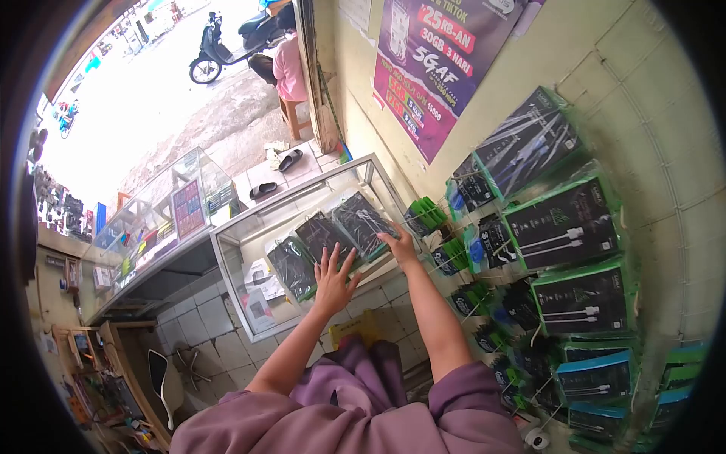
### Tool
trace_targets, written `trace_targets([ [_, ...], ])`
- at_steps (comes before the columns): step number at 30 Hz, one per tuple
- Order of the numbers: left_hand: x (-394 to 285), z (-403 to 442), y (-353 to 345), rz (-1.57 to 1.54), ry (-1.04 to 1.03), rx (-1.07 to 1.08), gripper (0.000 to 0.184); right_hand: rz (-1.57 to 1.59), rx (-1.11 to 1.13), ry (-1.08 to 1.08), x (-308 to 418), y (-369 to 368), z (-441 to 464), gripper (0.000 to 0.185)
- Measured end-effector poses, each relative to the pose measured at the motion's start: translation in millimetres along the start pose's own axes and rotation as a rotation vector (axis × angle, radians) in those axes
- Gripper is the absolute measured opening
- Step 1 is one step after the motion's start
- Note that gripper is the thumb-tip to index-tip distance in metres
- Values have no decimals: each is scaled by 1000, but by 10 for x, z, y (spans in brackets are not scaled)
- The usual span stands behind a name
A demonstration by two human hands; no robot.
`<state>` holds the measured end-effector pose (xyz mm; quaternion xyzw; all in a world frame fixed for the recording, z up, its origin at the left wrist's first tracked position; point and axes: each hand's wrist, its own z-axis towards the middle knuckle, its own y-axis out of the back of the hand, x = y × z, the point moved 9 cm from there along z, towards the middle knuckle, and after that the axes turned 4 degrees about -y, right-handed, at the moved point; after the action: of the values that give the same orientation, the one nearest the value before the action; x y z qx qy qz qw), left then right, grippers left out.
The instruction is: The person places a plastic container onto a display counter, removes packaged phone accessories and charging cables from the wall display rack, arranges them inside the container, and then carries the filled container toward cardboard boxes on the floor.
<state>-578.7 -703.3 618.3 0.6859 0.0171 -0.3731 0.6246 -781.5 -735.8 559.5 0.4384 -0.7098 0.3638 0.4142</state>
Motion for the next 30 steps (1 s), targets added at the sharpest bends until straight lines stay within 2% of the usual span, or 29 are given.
trace_targets([
  [2, 29, 28, -117, -17, 23, 28, 54, 46, -70, -76, -139, 40, 101, 44],
  [5, 55, 41, -242, 51, 28, 24, 52, -112, -82, 45, -187, 31, 271, 46],
  [7, 56, 40, -281, 58, 31, 21, 51, -478, -200, 217, -110, 31, 303, 51],
  [9, 44, 36, -300, 64, 29, 14, 50, -599, -263, 240, -97, -34, 244, 53],
  [11, 38, 45, -300, 89, 37, 9, 49, -954, -546, 262, 134, -52, 40, 55],
  [13, -43, 41, -253, 101, 16, 22, 51, -970, -560, 268, 181, -70, -79, 63],
  [16, -180, -2, -77, 41, 38, -69, 55, -835, -570, 468, 236, -46, -403, 60],
  [17, -310, -15, -9, 35, -14, -73, 55, -827, -581, 510, 314, -33, -601, 59],
  [19, -579, -86, 246, -138, -66, -215, 45, -670, -456, 506, 493, -63, -1118, 50],
  [21, -1037, -146, 532, -249, -171, -241, 38, -622, -352, 531, 728, -57, -1729, 42],
  [23, -1485, -220, 771, -368, -276, -256, 32, -688, -356, 568, 1038, 1, -2410, 39],
  [26, -2116, -350, 1157, -692, -364, -336, 23, -803, -515, 633, 1554, 235, -3402, 35],
  [30, -3163, -644, 1626, -900, -679, -359, 21, -752, -750, 677, 2217, 596, -4663, 27],
])
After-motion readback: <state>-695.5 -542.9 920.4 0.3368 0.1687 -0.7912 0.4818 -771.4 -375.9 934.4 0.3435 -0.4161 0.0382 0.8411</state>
